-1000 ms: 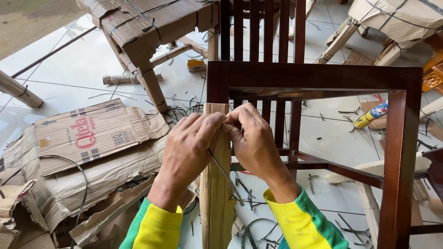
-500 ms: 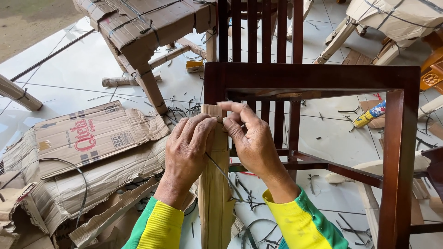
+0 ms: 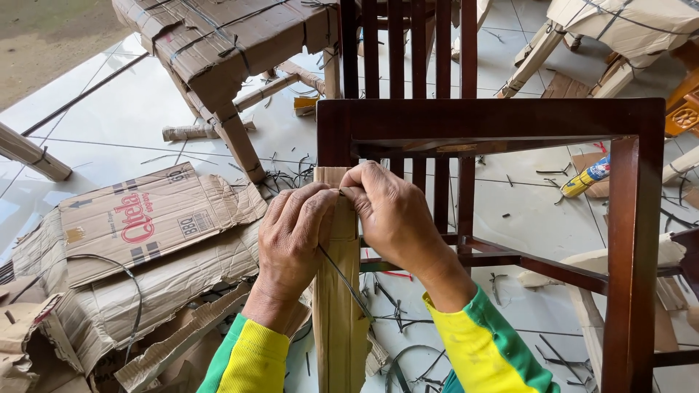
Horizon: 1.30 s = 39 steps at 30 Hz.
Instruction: Wrapping wooden chair legs with protective cardboard and securing them with wire ties.
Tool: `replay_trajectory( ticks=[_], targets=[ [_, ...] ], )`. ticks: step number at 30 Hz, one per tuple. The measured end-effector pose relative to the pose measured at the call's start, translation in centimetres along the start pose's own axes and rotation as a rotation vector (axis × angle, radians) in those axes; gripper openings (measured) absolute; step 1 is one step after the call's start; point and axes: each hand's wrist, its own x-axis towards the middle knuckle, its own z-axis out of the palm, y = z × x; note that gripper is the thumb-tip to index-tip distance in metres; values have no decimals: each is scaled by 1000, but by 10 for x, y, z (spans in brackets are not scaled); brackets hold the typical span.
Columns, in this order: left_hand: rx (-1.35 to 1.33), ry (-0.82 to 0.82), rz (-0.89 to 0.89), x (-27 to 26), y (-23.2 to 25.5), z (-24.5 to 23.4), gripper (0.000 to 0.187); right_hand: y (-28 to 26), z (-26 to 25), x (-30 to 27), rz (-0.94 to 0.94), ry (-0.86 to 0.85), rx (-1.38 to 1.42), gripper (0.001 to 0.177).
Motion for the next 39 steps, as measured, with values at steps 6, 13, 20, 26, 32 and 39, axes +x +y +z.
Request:
replay_trajectory(
  ticks=[6, 13, 20, 26, 32, 39],
  targets=[
    [26, 34, -81, -9, -2, 3, 5, -7, 5, -2, -62, 97, -50, 12],
    [42, -102, -241, -7, -3, -7, 13, -3, 8, -3, 29, 83, -10, 11],
    [139, -281, -329, -2, 0, -32, 11, 18, 6, -15, 67, 88, -120, 16],
    [30, -448, -402, 0, 0, -46, 12, 30, 14, -19, 153, 60, 16, 16],
    [-110, -421, -410, 10, -2, -47, 5, 30, 13, -19, 260, -3, 191, 15],
    [-99, -393, -331, 10, 6, -39, 6, 32, 14, -21, 341, -4, 425, 21]
  ],
)
